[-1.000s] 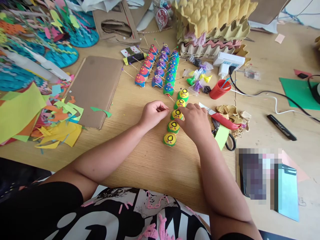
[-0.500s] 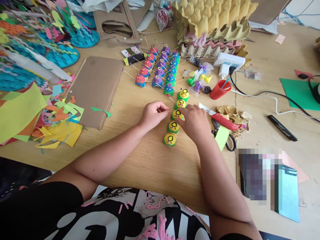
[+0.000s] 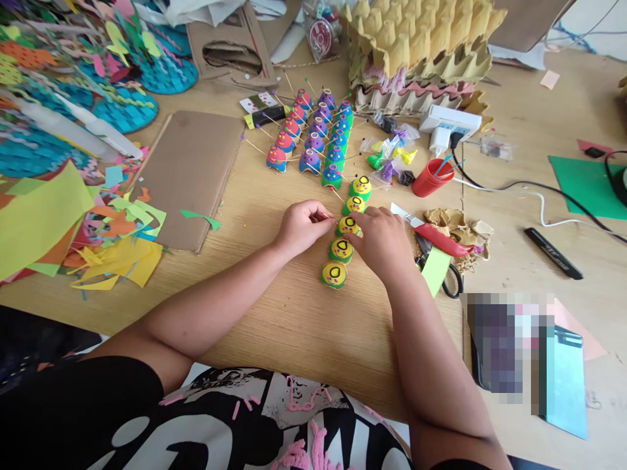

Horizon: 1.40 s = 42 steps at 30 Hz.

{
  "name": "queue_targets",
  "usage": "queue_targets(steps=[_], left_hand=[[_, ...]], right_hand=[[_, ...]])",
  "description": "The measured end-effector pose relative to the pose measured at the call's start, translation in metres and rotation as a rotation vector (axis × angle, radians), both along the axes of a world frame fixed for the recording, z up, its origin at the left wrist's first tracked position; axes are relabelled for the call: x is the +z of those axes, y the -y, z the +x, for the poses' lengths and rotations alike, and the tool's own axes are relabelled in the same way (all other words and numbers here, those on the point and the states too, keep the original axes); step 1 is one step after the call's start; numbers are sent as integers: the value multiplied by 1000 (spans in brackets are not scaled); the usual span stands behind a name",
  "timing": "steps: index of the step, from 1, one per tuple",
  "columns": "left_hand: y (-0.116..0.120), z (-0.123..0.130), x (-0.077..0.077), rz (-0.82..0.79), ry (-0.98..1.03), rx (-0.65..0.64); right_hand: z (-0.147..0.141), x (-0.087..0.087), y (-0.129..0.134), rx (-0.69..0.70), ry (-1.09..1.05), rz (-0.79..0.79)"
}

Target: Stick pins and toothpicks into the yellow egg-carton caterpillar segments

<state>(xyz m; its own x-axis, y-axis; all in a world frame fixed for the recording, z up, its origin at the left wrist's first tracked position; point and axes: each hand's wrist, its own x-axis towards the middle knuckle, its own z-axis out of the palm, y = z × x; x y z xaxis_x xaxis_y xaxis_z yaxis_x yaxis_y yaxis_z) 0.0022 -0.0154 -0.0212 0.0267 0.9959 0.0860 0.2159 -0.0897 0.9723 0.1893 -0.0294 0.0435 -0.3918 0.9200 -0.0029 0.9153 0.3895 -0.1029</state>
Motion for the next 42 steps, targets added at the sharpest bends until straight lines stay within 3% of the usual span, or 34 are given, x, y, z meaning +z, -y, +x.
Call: queue_targets(steps=[10, 18, 24, 30, 42], left_hand=[[-3, -3, 1, -6, 21, -6], [-14, -18, 10, -66, -82, -136], [-18, -20, 8, -59, -15, -210], [-15, -15, 4, -47, 64, -196], [-13, -13, 4, -40, 14, -149]], right_hand=[[-1, 1, 1, -10, 7, -14], [-3, 4, 2, -23, 5, -27], [-2, 3, 1, -28, 10, -27], [-1, 2, 1, -21, 7, -25], [-1, 0, 0, -13, 6, 0]])
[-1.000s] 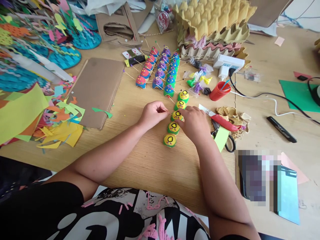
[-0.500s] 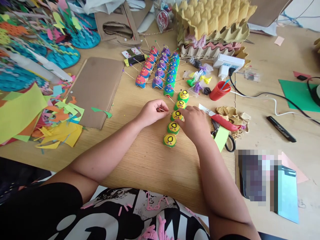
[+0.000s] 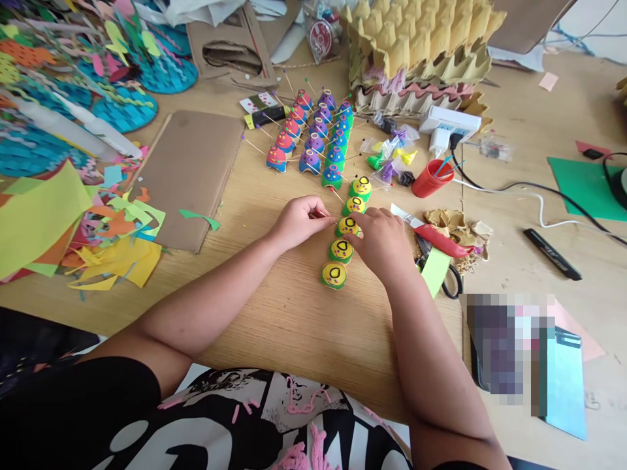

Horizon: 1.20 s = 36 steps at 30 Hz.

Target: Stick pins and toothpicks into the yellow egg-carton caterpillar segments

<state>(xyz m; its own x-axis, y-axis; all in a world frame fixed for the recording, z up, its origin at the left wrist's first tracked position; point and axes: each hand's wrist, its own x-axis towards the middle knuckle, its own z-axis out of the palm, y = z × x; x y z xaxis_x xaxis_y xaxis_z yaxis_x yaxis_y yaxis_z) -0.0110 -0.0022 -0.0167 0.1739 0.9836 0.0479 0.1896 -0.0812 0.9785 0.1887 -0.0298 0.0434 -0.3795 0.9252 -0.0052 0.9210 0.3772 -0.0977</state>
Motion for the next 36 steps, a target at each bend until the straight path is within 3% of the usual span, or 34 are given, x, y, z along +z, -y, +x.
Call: queue_targets(steps=[36], left_hand=[[3, 2, 1, -24, -73, 62]], right_hand=[[3, -2, -2, 21, -43, 2]])
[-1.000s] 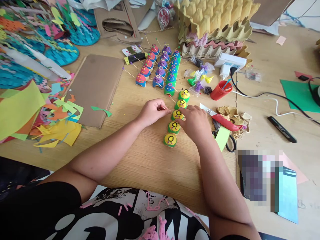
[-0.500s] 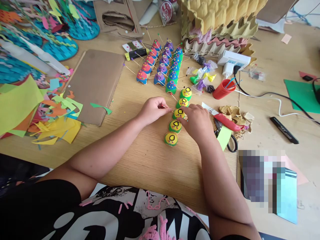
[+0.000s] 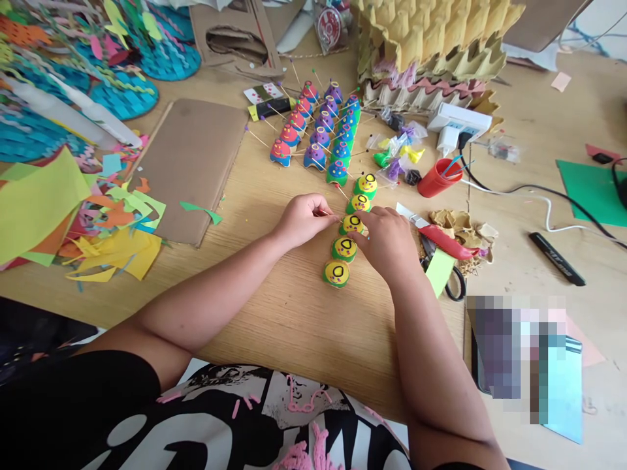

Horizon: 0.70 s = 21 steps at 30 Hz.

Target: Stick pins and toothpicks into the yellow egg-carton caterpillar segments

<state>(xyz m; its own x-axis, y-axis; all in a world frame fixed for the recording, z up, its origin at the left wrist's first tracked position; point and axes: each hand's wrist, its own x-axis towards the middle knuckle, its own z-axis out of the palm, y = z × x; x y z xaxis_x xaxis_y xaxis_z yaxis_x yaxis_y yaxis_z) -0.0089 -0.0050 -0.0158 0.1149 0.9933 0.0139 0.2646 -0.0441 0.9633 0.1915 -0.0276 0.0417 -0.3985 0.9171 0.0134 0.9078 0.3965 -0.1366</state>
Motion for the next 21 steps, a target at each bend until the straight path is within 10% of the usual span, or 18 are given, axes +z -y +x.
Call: queue_targets(steps=[21], left_hand=[[1, 4, -8, 42, -27, -1]], right_hand=[[1, -2, -1, 9, 9, 3]])
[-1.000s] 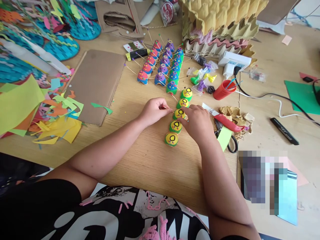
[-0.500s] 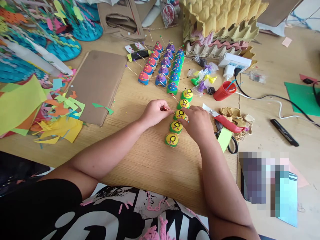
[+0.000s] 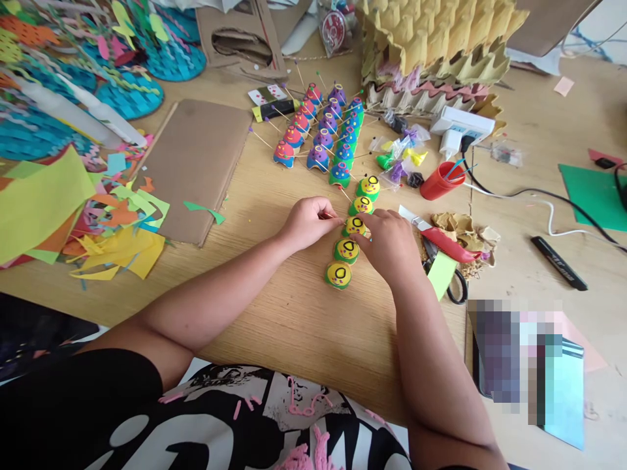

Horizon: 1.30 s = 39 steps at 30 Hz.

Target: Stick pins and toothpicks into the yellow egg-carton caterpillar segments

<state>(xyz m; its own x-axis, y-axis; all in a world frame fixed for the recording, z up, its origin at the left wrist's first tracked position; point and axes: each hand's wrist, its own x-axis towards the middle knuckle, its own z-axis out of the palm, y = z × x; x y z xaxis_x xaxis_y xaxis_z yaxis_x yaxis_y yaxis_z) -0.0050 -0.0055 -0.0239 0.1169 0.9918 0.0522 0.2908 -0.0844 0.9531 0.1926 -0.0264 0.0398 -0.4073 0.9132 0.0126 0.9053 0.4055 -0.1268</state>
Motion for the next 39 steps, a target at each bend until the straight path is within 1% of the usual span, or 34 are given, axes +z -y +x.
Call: queue_targets(steps=[16, 21, 28, 31, 34, 39], left_hand=[[1, 1, 0, 15, -55, -4], [3, 4, -3, 68, -87, -23], [3, 1, 1, 26, -24, -13], [3, 0, 3, 26, 17, -36], [2, -1, 3, 16, 65, -64], [0, -1, 3, 2, 107, -60]], right_hand=[[-2, 2, 1, -9, 17, -6], [-1, 0, 0, 3, -7, 16], [0, 1, 0, -5, 1, -9], [0, 1, 1, -2, -1, 1], [0, 2, 1, -6, 5, 4], [-3, 4, 2, -14, 26, -8]])
